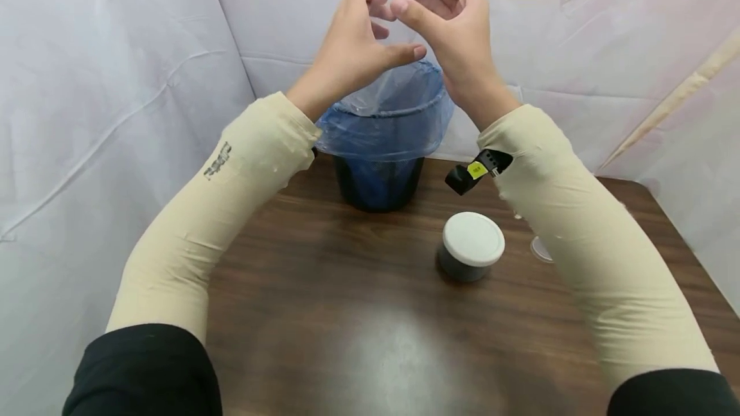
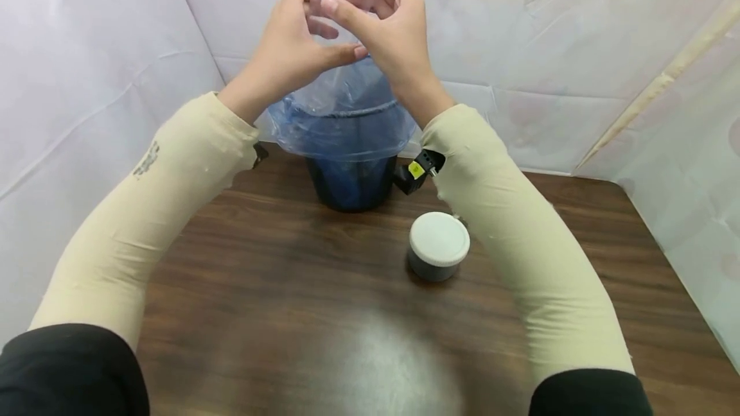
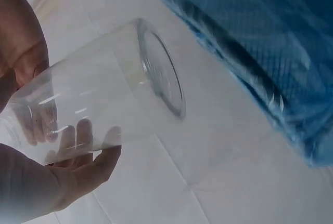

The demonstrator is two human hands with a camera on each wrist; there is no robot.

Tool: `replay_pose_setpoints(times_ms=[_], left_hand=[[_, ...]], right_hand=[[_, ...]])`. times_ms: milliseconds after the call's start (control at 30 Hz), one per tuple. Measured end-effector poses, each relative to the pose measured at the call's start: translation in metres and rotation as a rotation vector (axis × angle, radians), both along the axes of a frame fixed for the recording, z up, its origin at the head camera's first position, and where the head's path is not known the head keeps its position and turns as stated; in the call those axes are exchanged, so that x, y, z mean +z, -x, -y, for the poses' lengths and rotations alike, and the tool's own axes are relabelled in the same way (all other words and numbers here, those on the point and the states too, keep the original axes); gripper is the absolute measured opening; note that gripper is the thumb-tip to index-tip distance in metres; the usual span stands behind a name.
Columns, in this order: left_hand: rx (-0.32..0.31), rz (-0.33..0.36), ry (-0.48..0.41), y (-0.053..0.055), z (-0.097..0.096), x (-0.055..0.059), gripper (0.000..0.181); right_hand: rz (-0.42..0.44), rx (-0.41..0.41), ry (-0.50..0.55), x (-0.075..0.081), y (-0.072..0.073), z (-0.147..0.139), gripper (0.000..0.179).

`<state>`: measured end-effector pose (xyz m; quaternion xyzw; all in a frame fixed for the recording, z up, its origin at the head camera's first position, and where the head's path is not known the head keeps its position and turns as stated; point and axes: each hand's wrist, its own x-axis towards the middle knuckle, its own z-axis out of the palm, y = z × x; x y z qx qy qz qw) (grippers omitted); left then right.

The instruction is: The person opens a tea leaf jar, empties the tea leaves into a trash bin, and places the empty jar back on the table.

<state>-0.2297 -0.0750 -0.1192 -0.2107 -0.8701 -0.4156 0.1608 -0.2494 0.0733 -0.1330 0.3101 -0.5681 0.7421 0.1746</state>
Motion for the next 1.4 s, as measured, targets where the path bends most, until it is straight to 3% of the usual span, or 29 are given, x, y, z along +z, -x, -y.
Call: replay_pose_setpoints(times_ms=[167,367,700,833,1000,1133,1400], left_hand=[[-0.072,0.073,-0.096,-0.009,-0.002,-0.010,0.070],[-0.134,0.120,-0.159,-0.017,-0.003,-0.028,0.067],[-0.143,0.175,-0.177,-0.025,-0.002,-0.073,0.066],[-0.147,0.179,-0.196,-0.029,-0.002,-0.091,0.065],[-0.140,0.191,-0.237,-0.029,0.000,-0.118,0.063],[-0.174,0.231,-0.298,-0.026,0.001,-0.146,0.060],[-0.180,0.286,-0.356,-0.022,0.004,-0.201,0.059]], right_hand=[[0.041,-0.045,-0.113,0.000,-0.015,-0.006,0.033],[0.060,-0.053,-0.191,-0.010,-0.029,-0.011,0.033],[0.141,-0.026,-0.259,-0.046,-0.039,-0.013,0.037],[0.140,-0.051,-0.307,-0.062,-0.041,-0.014,0.039],[0.131,-0.093,-0.389,-0.086,-0.039,-0.013,0.043],[0.183,-0.087,-0.403,-0.110,-0.038,-0.012,0.045],[0.324,-0.043,-0.382,-0.160,-0.039,-0.006,0.048]])
